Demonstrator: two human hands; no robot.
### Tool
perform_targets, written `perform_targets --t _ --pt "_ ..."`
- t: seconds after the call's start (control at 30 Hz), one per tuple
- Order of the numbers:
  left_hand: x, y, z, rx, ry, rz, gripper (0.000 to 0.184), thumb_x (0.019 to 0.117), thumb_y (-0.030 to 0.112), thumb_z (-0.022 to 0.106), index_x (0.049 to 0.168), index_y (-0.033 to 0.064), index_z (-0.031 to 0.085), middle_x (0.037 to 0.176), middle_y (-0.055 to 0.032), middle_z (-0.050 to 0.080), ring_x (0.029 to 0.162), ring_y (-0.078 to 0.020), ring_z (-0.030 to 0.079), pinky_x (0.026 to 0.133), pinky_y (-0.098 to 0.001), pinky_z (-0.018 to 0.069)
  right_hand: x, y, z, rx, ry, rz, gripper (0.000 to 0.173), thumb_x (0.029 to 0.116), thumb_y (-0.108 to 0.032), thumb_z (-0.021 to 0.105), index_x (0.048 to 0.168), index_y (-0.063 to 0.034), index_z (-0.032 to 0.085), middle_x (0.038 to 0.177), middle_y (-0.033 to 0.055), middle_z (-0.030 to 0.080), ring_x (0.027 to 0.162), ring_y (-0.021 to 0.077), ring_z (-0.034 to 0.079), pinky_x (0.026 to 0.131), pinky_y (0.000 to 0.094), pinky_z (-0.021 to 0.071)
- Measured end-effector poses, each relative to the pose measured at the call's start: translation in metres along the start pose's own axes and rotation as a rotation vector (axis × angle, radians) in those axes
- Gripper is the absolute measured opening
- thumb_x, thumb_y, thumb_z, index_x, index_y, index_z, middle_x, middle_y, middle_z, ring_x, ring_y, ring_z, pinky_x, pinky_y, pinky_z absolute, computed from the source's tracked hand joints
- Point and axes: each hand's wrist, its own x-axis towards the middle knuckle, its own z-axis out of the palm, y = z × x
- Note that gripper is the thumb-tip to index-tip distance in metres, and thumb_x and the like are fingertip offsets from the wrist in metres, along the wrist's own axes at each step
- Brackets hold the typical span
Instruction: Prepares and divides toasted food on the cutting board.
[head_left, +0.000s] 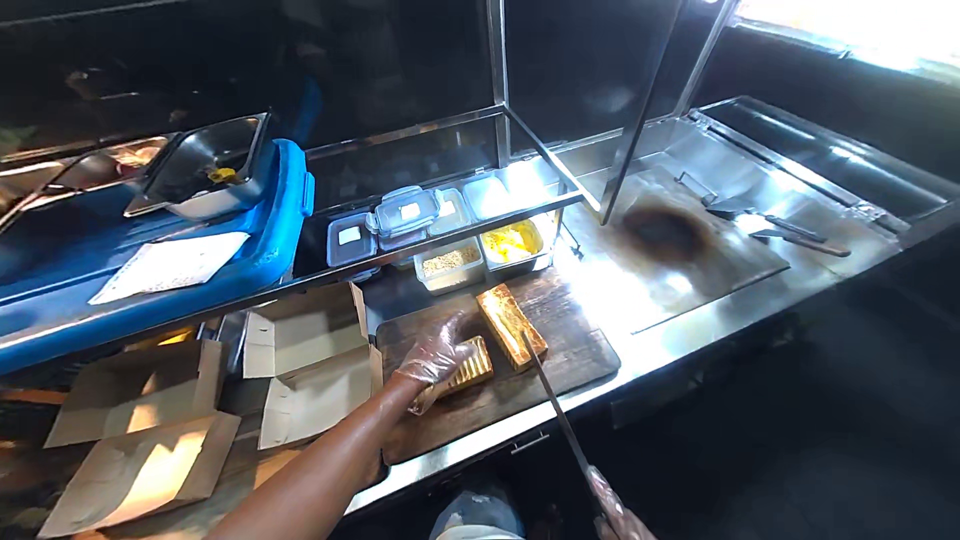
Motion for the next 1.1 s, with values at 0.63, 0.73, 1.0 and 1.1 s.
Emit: perform_targets --t 0.63,0.73,1.0,1.1 --pt "0.119 -0.037 0.006 -0.353 -0.351 0.091 0.058 0.0814 0.031 0.087 0.13 0.0105 0.063 0.113 -0.0119 0.071 0.105 -0.0244 0.068 0.096 -0.0514 0.0533 0.226 -0.156 -0.045 -0.573 -0.594 0.401 0.064 0.1061 -0.02 0.042 0.162 -0.0449 0.023 0.126 0.0163 0.068 0.104 0.0377 0.071 0.086 0.0567 0.0569" --pt "0.127 -0.038 0.003 -0.315 -0.417 0.07 0.053 0.0892 0.043 0.078 0.129 0.0111 0.064 0.112 -0.012 0.071 0.105 -0.0256 0.068 0.097 -0.0534 0.0522 0.207 -0.15 -0.056 -0.547 -0.551 0.369 0.061 0.106 -0.023 0.042 0.161 -0.0438 0.028 0.118 0.0146 0.071 0.096 0.0357 0.072 0.081 0.0556 0.0581" --pt "0.117 -0.014 0.011 -0.211 -0.287 -0.085 0.045 0.0907 0.043 0.075 0.119 0.009 0.066 0.108 -0.0159 0.07 0.104 -0.0324 0.066 0.092 -0.0603 0.0508 0.242 -0.132 -0.047 -0.513 -0.672 0.361 0.064 0.1061 -0.022 0.042 0.163 -0.0442 0.021 0.122 0.0157 0.07 0.112 0.0378 0.068 0.093 0.0592 0.0543" --pt "0.112 -0.011 0.011 -0.156 -0.253 -0.129 0.042 0.0897 0.041 0.075 0.12 0.0128 0.067 0.11 -0.0143 0.071 0.106 -0.032 0.067 0.093 -0.0607 0.051 0.212 -0.118 -0.071 -0.503 -0.689 0.311 0.063 0.1069 -0.022 0.041 0.164 -0.0413 0.021 0.116 0.0149 0.072 0.105 0.0366 0.071 0.088 0.0582 0.0564"
